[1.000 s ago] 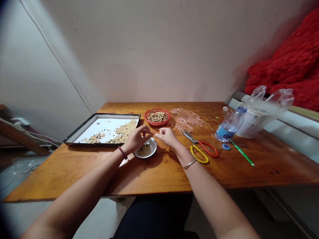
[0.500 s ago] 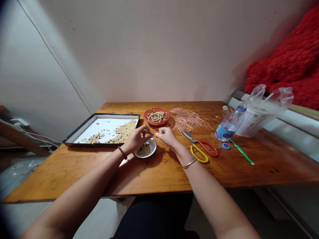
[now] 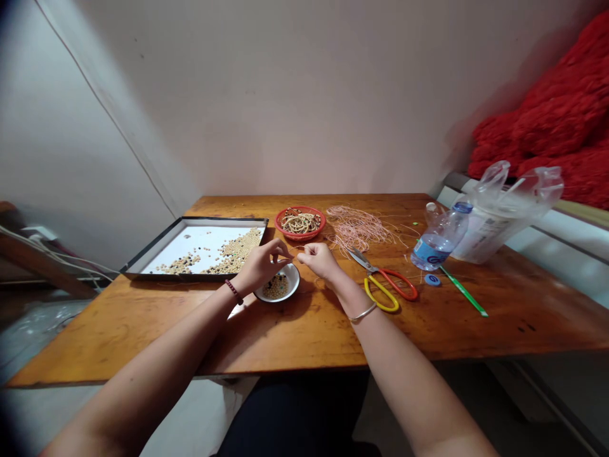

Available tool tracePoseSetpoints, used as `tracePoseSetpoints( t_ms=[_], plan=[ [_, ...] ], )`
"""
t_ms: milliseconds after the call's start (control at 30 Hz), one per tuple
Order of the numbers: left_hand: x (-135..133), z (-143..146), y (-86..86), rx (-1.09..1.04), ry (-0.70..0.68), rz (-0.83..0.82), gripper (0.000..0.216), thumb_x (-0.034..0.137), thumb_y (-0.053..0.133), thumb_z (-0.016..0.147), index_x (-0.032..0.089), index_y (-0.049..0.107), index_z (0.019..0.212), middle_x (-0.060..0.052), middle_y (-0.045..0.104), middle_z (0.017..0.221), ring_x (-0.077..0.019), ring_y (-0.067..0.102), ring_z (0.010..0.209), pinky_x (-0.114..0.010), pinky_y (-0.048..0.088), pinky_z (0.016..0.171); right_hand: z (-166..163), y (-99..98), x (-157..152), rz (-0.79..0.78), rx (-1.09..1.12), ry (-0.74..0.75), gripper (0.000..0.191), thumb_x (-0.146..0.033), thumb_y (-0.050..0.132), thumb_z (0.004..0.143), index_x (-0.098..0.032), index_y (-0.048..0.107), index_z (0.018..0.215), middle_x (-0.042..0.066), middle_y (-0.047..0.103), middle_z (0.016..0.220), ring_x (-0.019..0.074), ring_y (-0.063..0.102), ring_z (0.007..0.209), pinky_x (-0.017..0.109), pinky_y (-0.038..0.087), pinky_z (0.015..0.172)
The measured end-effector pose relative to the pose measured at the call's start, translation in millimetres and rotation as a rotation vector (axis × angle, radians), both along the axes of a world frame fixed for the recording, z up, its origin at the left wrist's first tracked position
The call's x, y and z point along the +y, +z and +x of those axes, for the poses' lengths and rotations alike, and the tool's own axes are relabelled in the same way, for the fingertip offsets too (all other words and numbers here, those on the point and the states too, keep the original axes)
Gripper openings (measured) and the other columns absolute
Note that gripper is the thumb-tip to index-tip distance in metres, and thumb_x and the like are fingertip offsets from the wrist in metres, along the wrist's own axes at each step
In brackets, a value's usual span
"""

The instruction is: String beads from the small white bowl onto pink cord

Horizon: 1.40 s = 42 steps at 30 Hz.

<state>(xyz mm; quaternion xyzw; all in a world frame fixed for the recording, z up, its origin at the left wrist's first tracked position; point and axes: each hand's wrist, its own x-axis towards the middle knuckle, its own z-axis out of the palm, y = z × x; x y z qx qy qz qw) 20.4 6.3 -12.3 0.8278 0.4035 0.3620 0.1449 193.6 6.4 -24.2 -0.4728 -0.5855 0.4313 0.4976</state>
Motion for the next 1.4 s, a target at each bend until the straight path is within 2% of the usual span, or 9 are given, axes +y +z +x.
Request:
tracePoseSetpoints(
  t_ms=[467,700,933,1167,1400],
  plan=[
    [-0.7,0.7,0.2,-0.005,-0.019,-0.005,0.010,0.024,0.063,0.078,0.020,0.056,0.085,0.000,0.071,0.082,-0.0105,0.056,0.061,-0.021,0.041,0.059,-1.8,-4.2,2.1,0.001,-0.026,0.008,0.029,-0.024,0.056,0.058,-0.021,0.030,0.045,-0.008,0.029,0.041,0.0049,0.023,0.041,0.020,0.018,0.041],
    [2.3,-0.3,-2.3,-0.042,0.001,-0.013,0.008,0.020,0.061,0.079,0.019,0.055,0.084,-0.001,0.071,0.084,-0.0093,0.054,0.059,-0.020,0.040,0.058,0.2,1.0,1.7,-0.022,0.072,0.000,0.027,-0.025,0.055,0.056,-0.021,0.031,0.045,-0.009,0.027,0.039,0.0047,0.021,0.039,0.020,0.017,0.039],
    [1.7,-0.3,-2.4,-0.060,-0.006,-0.035,0.008,0.021,0.061,0.079,0.019,0.054,0.083,0.000,0.071,0.081,-0.0093,0.055,0.059,-0.020,0.040,0.058,-0.6,1.2,0.0,-0.029,0.077,0.019,0.026,-0.024,0.054,0.056,-0.021,0.030,0.046,-0.009,0.032,0.038,0.0045,0.022,0.038,0.020,0.017,0.039],
    [1.2,2.1,-1.4,-0.142,-0.068,-0.096,0.009,0.024,0.058,0.082,0.018,0.052,0.082,-0.003,0.070,0.084,-0.0130,0.064,0.074,-0.021,0.041,0.062,0.3,-1.0,2.9,-0.002,0.079,0.012,0.028,-0.026,0.055,0.057,-0.021,0.030,0.045,-0.008,0.029,0.039,0.0047,0.023,0.038,0.020,0.017,0.039],
    [0.4,1.4,2.1,-0.115,-0.041,-0.091,0.011,0.025,0.059,0.082,0.019,0.050,0.086,-0.002,0.071,0.082,-0.0098,0.059,0.063,-0.020,0.038,0.057,1.3,1.9,1.8,0.016,0.063,-0.002,0.028,-0.025,0.054,0.057,-0.021,0.029,0.045,-0.008,0.030,0.040,0.0045,0.023,0.039,0.020,0.018,0.041]
  ],
)
